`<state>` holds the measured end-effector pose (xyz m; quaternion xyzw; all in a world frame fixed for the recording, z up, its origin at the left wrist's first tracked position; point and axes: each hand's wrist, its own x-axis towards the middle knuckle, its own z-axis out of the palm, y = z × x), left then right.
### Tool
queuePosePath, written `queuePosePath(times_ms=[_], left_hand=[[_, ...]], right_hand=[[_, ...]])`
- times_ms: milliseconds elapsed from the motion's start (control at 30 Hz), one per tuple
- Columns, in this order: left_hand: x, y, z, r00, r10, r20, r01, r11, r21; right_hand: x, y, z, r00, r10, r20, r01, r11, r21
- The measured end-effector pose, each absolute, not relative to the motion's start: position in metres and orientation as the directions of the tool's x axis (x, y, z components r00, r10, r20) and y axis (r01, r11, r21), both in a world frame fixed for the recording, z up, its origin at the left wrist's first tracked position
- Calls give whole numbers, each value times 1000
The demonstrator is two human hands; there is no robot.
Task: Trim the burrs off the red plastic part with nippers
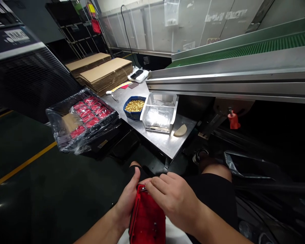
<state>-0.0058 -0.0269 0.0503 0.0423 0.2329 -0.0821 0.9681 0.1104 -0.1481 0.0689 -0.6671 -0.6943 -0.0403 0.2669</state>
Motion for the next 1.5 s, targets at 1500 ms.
queuePosePath(times_ms=[1500], left_hand=[[-33, -45, 44, 874, 486, 28, 96, -229, 969]], right_hand=[[101, -140, 56, 678, 499, -540, -582, -84, -809]])
